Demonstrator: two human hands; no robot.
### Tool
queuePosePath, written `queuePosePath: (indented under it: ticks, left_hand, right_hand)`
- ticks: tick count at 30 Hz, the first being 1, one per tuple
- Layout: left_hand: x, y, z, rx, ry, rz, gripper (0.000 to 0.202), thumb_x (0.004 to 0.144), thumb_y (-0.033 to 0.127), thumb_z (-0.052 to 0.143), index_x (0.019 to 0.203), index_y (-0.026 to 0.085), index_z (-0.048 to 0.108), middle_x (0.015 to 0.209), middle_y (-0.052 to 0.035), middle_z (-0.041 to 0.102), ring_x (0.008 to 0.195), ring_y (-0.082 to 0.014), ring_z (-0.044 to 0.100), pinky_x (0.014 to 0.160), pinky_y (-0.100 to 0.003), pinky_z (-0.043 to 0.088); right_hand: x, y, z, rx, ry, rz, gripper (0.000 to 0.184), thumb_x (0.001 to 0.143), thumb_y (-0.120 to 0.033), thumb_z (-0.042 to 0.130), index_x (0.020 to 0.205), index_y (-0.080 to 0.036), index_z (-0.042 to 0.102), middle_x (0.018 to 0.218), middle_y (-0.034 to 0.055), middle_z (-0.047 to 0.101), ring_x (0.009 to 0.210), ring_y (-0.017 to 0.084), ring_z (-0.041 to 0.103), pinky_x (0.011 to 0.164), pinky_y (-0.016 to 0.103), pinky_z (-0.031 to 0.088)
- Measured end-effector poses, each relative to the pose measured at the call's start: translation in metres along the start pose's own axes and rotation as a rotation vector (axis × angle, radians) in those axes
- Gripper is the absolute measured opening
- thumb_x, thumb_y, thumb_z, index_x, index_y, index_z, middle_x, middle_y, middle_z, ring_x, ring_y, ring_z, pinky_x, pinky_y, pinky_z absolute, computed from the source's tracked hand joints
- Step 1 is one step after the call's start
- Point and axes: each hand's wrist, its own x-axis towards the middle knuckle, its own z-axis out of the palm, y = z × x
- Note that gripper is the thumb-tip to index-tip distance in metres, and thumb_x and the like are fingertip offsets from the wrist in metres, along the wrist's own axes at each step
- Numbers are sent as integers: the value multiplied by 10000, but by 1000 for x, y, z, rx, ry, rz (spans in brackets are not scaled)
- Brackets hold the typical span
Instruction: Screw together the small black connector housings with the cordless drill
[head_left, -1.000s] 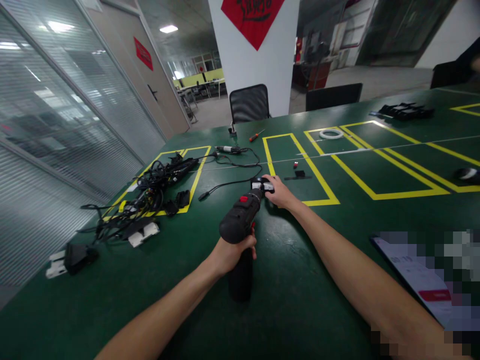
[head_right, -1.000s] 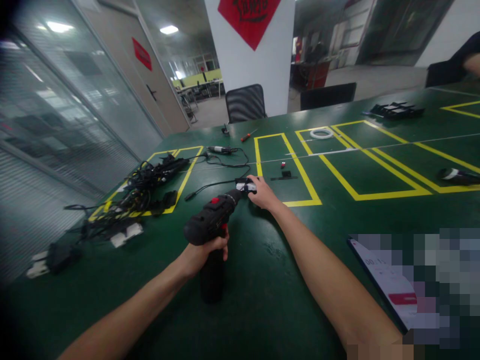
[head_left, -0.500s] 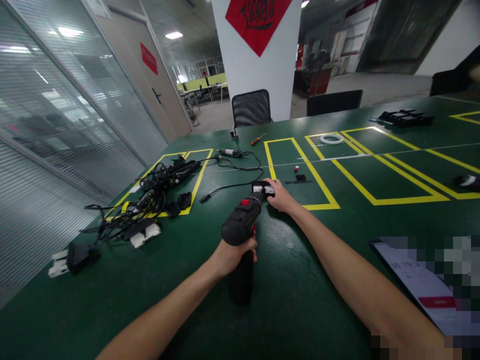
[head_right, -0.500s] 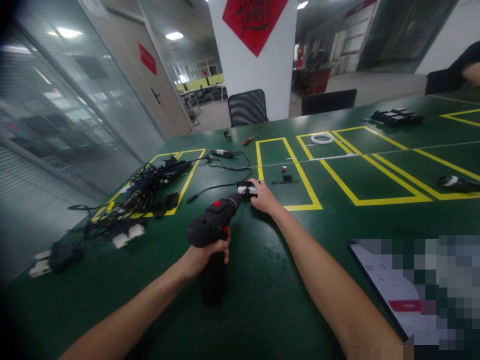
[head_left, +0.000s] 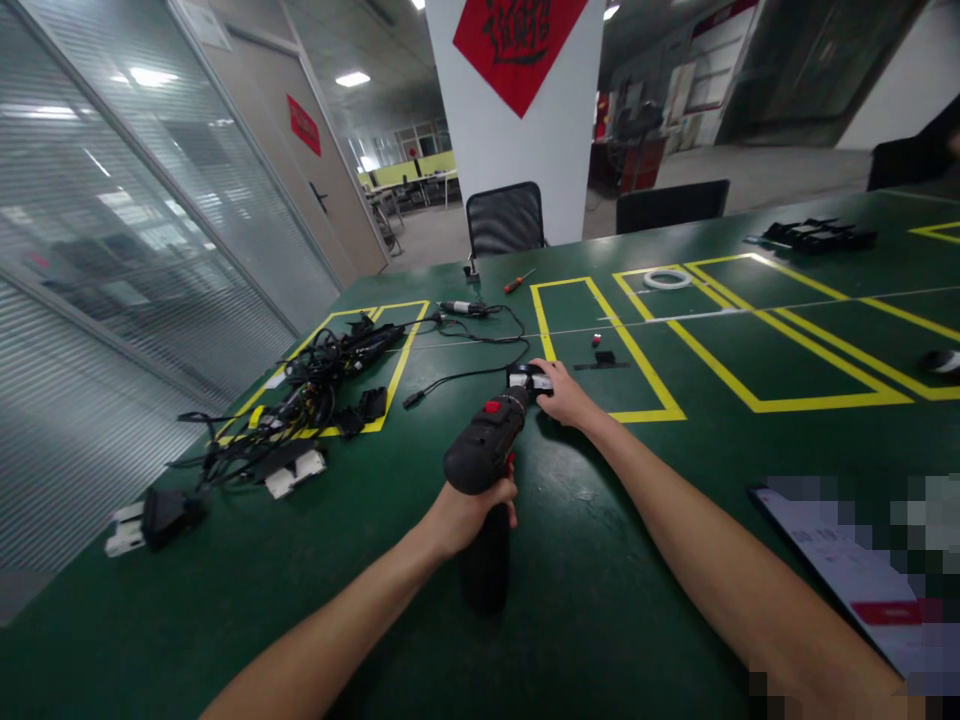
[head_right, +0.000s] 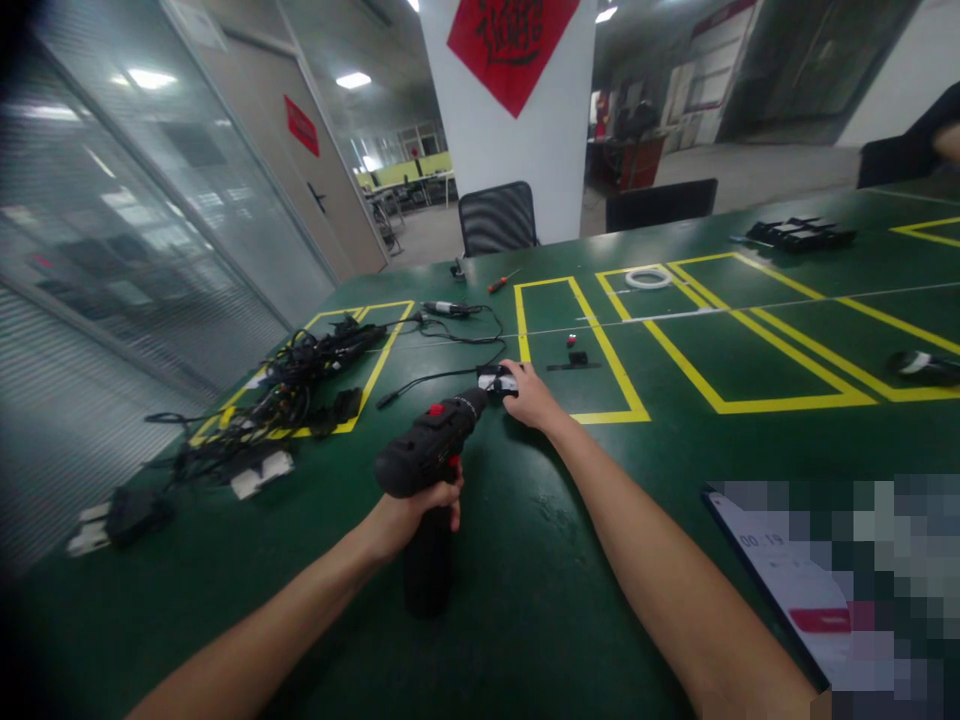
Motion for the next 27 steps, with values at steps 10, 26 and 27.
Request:
queuePosePath:
  ticks: [10, 26, 27]
  left_hand:
    - [1, 1, -1, -8, -3, -1, 241, 646, 254, 634, 831, 159, 513, 687, 33, 545, 484, -107, 569, 539, -255, 427]
    - [1, -2, -5, 14, -17, -30, 236, 678, 294, 638, 827, 156, 516, 577, 23, 569, 492, -125, 565, 555, -252, 408]
    - [1, -2, -5, 13, -15, -31, 239, 677, 297, 636, 829, 157, 515, 572, 23, 569, 491, -125, 563, 553, -251, 407]
  right_hand:
    - [1, -1, -2, 16, 4, 19, 576, 770, -206, 568, 1341, -226, 501, 1194, 98, 516, 1063, 253, 595, 987, 408, 472]
    - [1, 0, 1, 42, 26, 16, 514, 826, -310, 626, 1325, -230, 530, 1187, 95, 512, 1078, 256, 580, 1001, 407, 450]
    - [1, 0, 1, 45, 26, 16, 515, 825, -311, 628, 1324, -229, 533, 1184, 96, 513, 1080, 256, 579, 1003, 407, 448]
